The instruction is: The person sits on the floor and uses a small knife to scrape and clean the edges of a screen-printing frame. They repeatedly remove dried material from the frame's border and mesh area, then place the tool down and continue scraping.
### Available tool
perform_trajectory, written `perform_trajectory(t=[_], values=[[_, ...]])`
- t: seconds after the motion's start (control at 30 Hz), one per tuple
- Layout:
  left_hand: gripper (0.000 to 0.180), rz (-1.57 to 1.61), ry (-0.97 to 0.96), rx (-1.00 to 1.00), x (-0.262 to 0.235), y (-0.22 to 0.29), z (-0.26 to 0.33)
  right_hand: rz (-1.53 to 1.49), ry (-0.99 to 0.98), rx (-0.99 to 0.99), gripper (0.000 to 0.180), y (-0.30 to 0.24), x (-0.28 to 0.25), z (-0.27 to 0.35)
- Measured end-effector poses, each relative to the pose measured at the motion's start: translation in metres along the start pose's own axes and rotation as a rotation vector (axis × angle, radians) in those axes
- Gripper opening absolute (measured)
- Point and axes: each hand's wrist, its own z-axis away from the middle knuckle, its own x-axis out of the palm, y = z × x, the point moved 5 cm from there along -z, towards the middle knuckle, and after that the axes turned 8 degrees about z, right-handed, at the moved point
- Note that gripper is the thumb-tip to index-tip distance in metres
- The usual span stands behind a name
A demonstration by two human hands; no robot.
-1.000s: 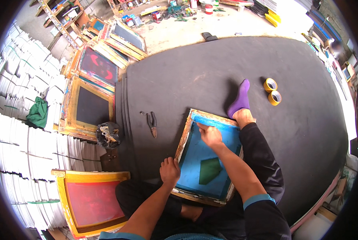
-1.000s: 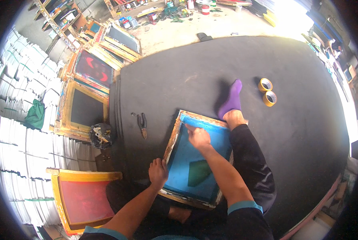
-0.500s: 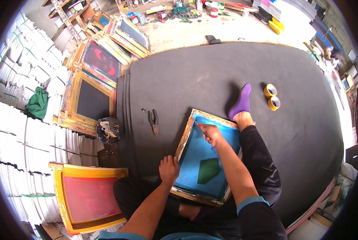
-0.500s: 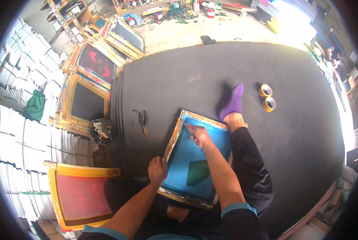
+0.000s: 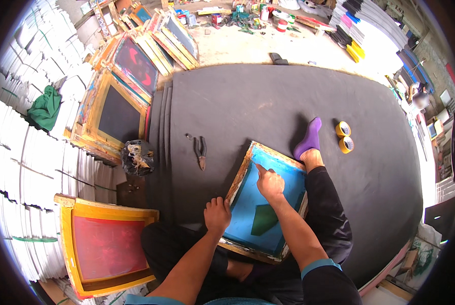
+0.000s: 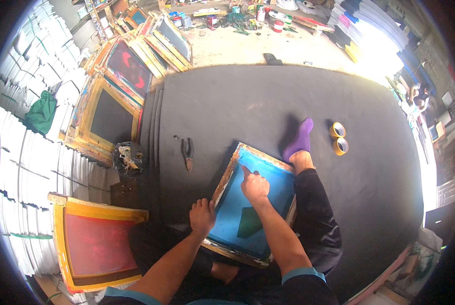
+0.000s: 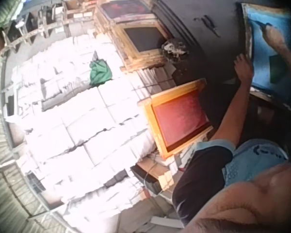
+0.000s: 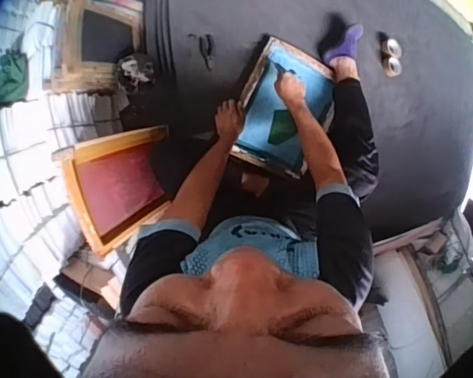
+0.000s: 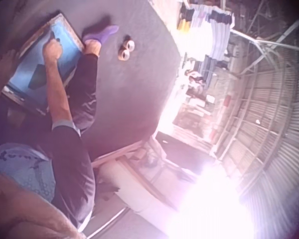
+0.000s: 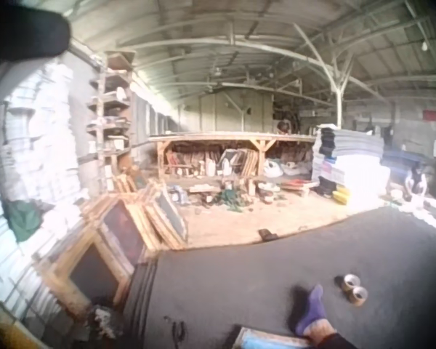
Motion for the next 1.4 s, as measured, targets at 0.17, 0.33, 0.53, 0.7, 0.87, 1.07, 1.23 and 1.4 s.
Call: perform_trajectory(t=[0.17, 0.33, 0.53, 0.7, 0.87, 1.07, 1.23, 1.4], values=[[0.026, 0.007, -0.051, 0.023, -0.003, 0.002, 0.001, 0.128, -0.056, 0.011, 0.042, -0.019, -0.006, -0.003], [0.025, 0.043, -0.048, 0.065, -0.005, 0.003, 0.002, 0.05, -0.245, 0.041, 0.048, -0.019, -0.001, -0.013], [0.029, 0.085, -0.04, 0.095, -0.002, 0.0, 0.001, 0.049, -0.234, -0.013, 0.051, -0.009, -0.004, -0.011], [0.041, 0.093, -0.071, 0.103, -0.01, 0.004, 0.001, 0.031, -0.194, 0.009, 0.052, -0.012, 0.006, -0.006], [0.045, 0.125, -0.082, 0.1, -0.005, 0.005, -0.001, -0.181, -0.081, 0.022, 0.048, 0.01, 0.033, -0.014], [0.044, 0.011, -0.108, 0.044, -0.001, -0.001, -0.001, -0.041, -0.036, -0.078, 0.042, 0.003, 0.021, -0.009], [0.043, 0.056, -0.101, 0.046, -0.004, 0.003, 0.002, -0.075, -0.081, -0.027, 0.04, 0.006, 0.021, -0.001], [0.044, 0.048, -0.122, 0.041, -0.008, 0.009, -0.001, -0.049, -0.068, -0.018, 0.044, 0.006, 0.021, -0.003]])
